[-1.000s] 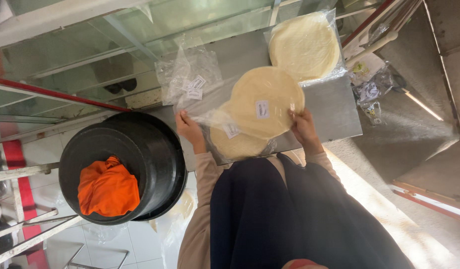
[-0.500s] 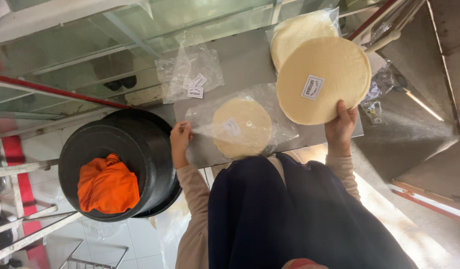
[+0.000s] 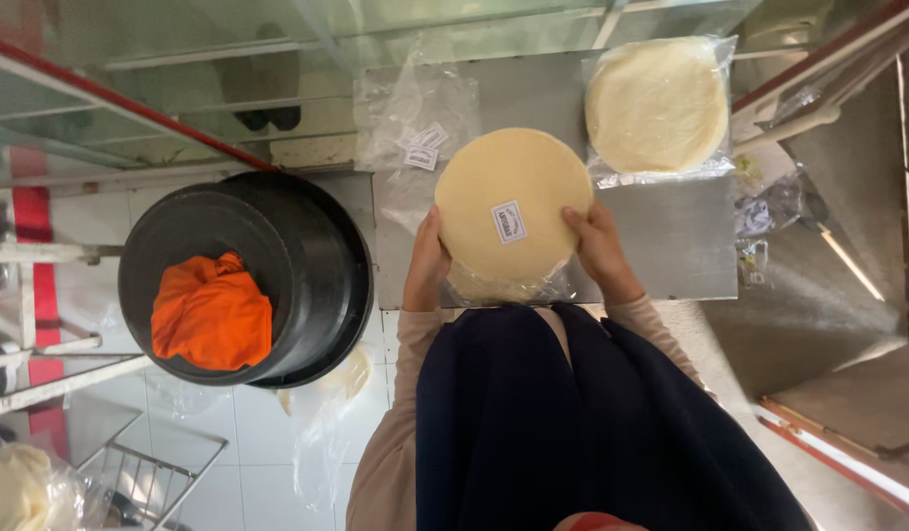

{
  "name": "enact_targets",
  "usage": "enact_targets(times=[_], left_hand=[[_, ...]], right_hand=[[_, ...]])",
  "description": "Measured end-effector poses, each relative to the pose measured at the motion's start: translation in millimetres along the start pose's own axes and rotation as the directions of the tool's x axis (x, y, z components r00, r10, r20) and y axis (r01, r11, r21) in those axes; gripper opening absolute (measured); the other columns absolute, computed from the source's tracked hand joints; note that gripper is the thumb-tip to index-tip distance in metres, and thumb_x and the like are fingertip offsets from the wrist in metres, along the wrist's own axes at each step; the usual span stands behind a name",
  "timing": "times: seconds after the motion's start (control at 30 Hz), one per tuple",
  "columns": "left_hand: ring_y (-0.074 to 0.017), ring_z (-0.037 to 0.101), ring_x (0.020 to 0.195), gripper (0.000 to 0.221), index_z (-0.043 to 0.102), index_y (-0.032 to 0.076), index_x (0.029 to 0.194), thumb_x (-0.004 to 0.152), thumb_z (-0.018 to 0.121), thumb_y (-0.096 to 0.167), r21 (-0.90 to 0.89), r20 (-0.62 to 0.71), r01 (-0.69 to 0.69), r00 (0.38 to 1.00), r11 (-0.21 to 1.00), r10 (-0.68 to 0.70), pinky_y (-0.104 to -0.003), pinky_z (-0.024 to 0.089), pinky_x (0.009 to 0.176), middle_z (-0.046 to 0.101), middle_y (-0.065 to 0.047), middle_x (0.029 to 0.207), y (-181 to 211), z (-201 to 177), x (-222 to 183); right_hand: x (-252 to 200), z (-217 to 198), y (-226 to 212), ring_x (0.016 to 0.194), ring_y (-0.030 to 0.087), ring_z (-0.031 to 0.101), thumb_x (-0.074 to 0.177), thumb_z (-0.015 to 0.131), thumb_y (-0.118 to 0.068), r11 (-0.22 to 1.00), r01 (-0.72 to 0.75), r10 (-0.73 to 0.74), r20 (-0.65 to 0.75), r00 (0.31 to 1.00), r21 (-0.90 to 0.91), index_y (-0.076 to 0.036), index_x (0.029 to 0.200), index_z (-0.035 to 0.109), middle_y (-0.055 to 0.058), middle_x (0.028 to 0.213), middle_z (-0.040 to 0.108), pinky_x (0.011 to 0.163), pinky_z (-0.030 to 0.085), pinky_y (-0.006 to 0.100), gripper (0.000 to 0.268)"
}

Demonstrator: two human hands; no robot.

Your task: The person peels individual tortillas from a stack, places them into plastic bags, and arranges the filled bags on a table.

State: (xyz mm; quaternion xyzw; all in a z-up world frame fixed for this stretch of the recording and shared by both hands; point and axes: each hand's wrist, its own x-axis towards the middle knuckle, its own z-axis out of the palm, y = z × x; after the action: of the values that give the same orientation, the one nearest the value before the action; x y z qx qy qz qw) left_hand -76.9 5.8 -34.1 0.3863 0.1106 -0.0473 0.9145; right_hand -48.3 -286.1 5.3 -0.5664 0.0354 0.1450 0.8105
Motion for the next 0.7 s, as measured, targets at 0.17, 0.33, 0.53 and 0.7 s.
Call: enact_targets(times=[0.17, 0.33, 0.53, 0.7], left_hand=[[-0.0108, 0.062, 0.098, 0.038, 0.063, -0.003, 0.127, 0.111, 0.049, 0.030, 0.423, -0.117, -0.137, 0.972, 0.896, 0.204, -0.027, 0.052, 0.086, 0.070, -0.008, 0.112, -11.5, -29.6, -1.8], [-0.0097, 0.060, 0.084, 0.036, 0.065, -0.003, 0.113, 0.110, 0.050, 0.030, 0.649, -0.136, -0.178, 0.929, 0.739, 0.343, -0.028, 0.051, 0.075, 0.069, -0.004, 0.094, -19.1, -38.0, -8.7], [-0.0148, 0.063, 0.079, 0.030, 0.062, 0.000, 0.110, 0.110, 0.049, 0.026, 0.820, -0.076, -0.196, 0.894, 0.537, 0.443, -0.031, 0.051, 0.073, 0.068, -0.012, 0.091, -6.6, -0.5, -19.9], [-0.0174, 0.056, 0.071, 0.030, 0.061, 0.000, 0.102, 0.109, 0.049, 0.026, 0.820, -0.117, -0.126, 0.918, 0.558, 0.379, -0.034, 0.049, 0.069, 0.063, -0.014, 0.081, 4.6, 10.3, -23.8]], right_hand=[[7.9, 39.5, 22.9, 0.118, 0.040, 0.057, 0.088, 0.073, -0.017, 0.390, 0.159, -0.335, 0.021, 0.942, -0.907, 0.006, 0.143, 0.054, 0.028, 0.133, 0.060, 0.098, 0.047, 0.048, 0.062], [4.5, 76.1, 18.5, 0.132, 0.038, 0.048, 0.086, 0.080, -0.021, 0.228, 0.516, -0.392, 0.408, 0.825, -0.826, -0.004, 0.146, 0.053, 0.020, 0.145, 0.053, 0.111, 0.040, 0.047, 0.068], [3.5, 112.8, 29.1, 0.125, 0.036, 0.054, 0.082, 0.081, -0.019, 0.326, 0.553, -0.371, 0.434, 0.821, -0.767, -0.005, 0.139, 0.058, 0.016, 0.136, 0.059, 0.104, 0.046, 0.044, 0.063], [16.1, 84.7, 47.1, 0.114, 0.027, 0.064, 0.096, 0.074, -0.014, 0.497, 0.390, -0.152, 0.365, 0.919, -0.776, -0.011, 0.134, 0.067, 0.009, 0.115, 0.067, 0.102, 0.052, 0.036, 0.039]])
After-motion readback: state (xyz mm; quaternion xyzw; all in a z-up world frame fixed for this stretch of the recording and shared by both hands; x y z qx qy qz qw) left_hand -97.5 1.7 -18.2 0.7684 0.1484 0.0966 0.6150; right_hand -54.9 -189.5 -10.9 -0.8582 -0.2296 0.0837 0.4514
